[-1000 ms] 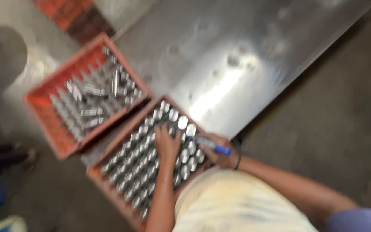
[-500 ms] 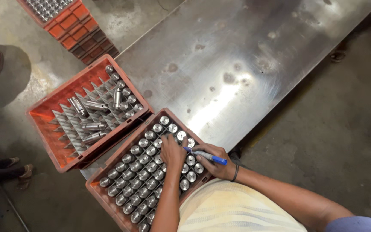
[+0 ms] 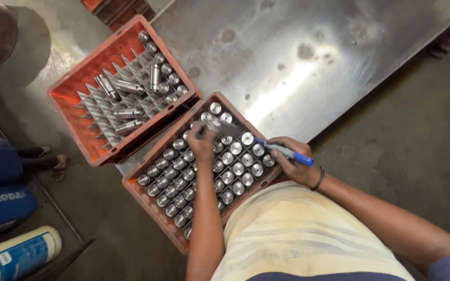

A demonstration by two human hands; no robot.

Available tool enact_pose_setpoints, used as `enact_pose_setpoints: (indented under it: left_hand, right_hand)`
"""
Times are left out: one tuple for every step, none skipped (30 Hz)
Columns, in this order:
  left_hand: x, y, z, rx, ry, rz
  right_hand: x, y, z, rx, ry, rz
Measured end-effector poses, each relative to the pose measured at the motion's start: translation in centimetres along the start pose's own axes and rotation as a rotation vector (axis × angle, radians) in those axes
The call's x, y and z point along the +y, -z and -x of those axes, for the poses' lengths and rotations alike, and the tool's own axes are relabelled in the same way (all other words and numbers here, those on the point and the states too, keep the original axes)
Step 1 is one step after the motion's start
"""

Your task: The person stands at a metal table and marks cylindrical metal components one at a time with a blue marker, then places each marked part into a compartment of a grid tray. An adjacent crate holds unmarked parts, and the person continues marking and arranging parts across the episode.

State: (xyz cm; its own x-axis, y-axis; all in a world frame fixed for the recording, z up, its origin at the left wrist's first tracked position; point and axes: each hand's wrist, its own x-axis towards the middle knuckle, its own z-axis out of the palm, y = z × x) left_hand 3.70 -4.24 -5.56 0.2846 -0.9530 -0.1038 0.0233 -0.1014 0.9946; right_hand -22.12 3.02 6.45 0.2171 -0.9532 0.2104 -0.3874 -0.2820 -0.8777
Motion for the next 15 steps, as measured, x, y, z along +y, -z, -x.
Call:
enact_pose_setpoints:
  left_hand:
    - [0.3, -0.1, 0.2, -0.044, 0.178, 0.303]
    - [0.4, -0.4, 0.4, -0.073, 0.360, 0.607]
    - [0.3, -0.9, 0.6, -0.090, 0.540, 0.913]
    - [0.2, -1.4, 1.0, -0.121, 0.509, 0.629]
    - [-0.1, -2.1, 1.4, -0.157, 0.472, 0.349]
    - [-0.4, -2.6, 1.8, -0.193, 0.425, 0.072]
    - [-0.8, -3.0, 2.4, -0.191, 0.437, 0.029]
    - [-1.1, -3.2, 2.9, -0.191, 0.452, -0.016]
    - [-1.3, -3.4, 3.3, -0.190, 0.462, -0.058]
    - [-1.4, -3.4, 3.6, -0.170, 0.453, -0.001]
    - [-1.4, -3.4, 3.8, -0.149, 0.447, 0.057]
    - [-1.3, -3.3, 4.0, -0.129, 0.444, 0.114]
    - [-1.2, -3.2, 4.1, -0.173, 0.412, 0.119]
    - [-1.0, -3.1, 4.1, -0.215, 0.377, 0.124]
    - [-0.8, -3.0, 4.2, -0.258, 0.343, 0.127]
  right_hand:
    - [-0.2, -0.1, 0.0, -0.006, 0.065, 0.009]
    - [-0.4, -0.3, 0.0, -0.016, 0.130, 0.016]
    - [-0.5, -0.5, -0.2, -0.076, 0.208, 0.053]
    - [-0.5, -0.8, -0.6, -0.132, 0.289, 0.090]
    - [-0.5, -1.1, -0.9, -0.184, 0.372, 0.130]
    - [-0.3, -1.4, -1.3, -0.140, 0.385, 0.130]
    - [-0.1, -1.7, -1.6, -0.097, 0.394, 0.127]
    - [0.1, -2.0, -1.7, -0.054, 0.400, 0.123]
    - [0.2, -2.3, -1.6, -0.078, 0.367, 0.113]
    - [0.3, -2.5, -1.3, -0.102, 0.342, 0.104]
    - [0.4, -2.6, -1.0, -0.128, 0.316, 0.095]
    - [0.6, -2.8, -0.6, -0.121, 0.291, 0.075]
    - [0.8, -2.8, -0.3, -0.114, 0.271, 0.055]
    - [1.0, -2.9, 0.0, -0.109, 0.252, 0.034]
    - [1.2, -3.0, 0.2, -0.130, 0.231, 0.010]
